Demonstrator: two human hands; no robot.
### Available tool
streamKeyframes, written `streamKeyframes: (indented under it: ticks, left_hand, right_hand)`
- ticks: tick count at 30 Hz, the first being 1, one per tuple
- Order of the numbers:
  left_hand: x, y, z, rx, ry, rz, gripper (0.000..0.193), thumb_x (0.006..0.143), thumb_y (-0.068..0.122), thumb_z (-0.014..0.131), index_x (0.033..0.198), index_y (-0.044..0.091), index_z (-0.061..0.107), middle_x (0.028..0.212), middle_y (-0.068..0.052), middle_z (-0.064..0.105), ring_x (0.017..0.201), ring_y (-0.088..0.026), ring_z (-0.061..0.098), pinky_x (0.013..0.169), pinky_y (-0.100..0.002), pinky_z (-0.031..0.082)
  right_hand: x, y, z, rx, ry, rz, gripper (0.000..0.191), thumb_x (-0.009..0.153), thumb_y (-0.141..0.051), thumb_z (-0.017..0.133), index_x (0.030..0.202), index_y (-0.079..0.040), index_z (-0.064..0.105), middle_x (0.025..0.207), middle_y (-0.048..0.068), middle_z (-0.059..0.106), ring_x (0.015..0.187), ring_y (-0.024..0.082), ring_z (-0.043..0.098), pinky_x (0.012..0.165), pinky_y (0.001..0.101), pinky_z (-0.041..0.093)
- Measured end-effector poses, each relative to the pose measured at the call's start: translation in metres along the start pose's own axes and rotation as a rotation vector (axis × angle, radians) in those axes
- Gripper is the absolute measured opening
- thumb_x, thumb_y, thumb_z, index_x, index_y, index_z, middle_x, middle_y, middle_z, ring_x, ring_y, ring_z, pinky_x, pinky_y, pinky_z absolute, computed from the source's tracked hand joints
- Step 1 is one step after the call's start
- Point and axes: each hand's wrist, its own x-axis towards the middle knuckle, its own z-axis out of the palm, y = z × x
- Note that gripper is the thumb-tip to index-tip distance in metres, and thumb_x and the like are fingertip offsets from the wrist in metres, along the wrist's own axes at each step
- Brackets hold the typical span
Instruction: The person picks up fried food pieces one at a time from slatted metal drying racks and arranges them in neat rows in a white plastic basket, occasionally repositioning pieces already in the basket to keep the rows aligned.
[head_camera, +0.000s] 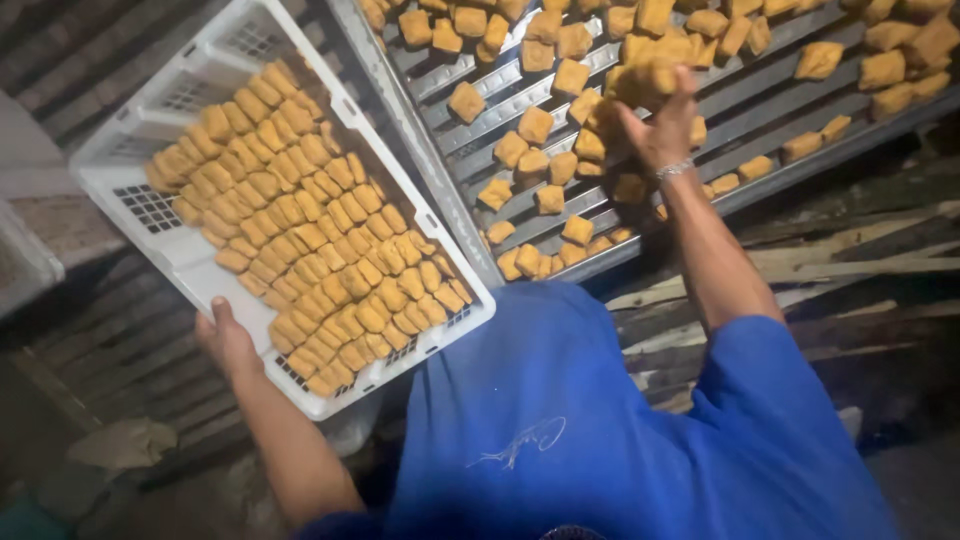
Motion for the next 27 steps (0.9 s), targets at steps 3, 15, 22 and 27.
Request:
streamKeyframes:
  ticks: [3,15,22,27]
  left_hand:
    - [0.001,0.000,-0.001,0.049,0.034,0.004,0.035,0.106,0.017,0.054,0.132,-0.006,0.059,0.125,-0.010,0.067,0.110,-0.017,0.061,0.098,-0.033,0.049]
    - [-0.002,0.005,0.007,0.061,0.040,0.076,0.035,0.103,0.020,0.059,0.127,-0.006,0.062,0.121,-0.014,0.070,0.107,-0.020,0.064,0.097,-0.035,0.050]
    - [0.001,0.009,0.010,0.395,0.145,0.069,0.041,0.103,0.033,0.066,0.118,-0.005,0.066,0.109,-0.023,0.070,0.101,-0.035,0.067,0.092,-0.044,0.050]
    - [0.001,0.005,0.015,0.248,0.188,0.187,0.040,0.099,0.030,0.065,0.119,-0.005,0.067,0.110,-0.020,0.072,0.103,-0.032,0.069,0.091,-0.043,0.051]
  right_hand:
    - [0.009,-0.013,0.018,-0.186,-0.105,-0.166,0.094,0.082,-0.003,0.089,0.154,-0.009,0.029,0.140,0.027,0.050,0.123,0.042,0.058,0.102,0.0465,0.053]
    - [0.014,-0.025,0.010,-0.221,-0.288,-0.226,0.086,0.081,-0.005,0.087,0.149,-0.001,0.036,0.137,0.024,0.049,0.120,0.040,0.055,0.103,0.0484,0.049]
    - [0.027,-0.047,-0.014,-0.268,-0.536,-0.032,0.085,0.072,-0.018,0.080,0.147,-0.003,0.043,0.136,0.022,0.053,0.112,0.038,0.059,0.097,0.0476,0.053]
    - [0.019,-0.037,-0.001,-0.497,-0.444,-0.156,0.075,0.084,-0.019,0.087,0.148,-0.004,0.051,0.143,0.032,0.047,0.122,0.048,0.056,0.095,0.0490,0.053]
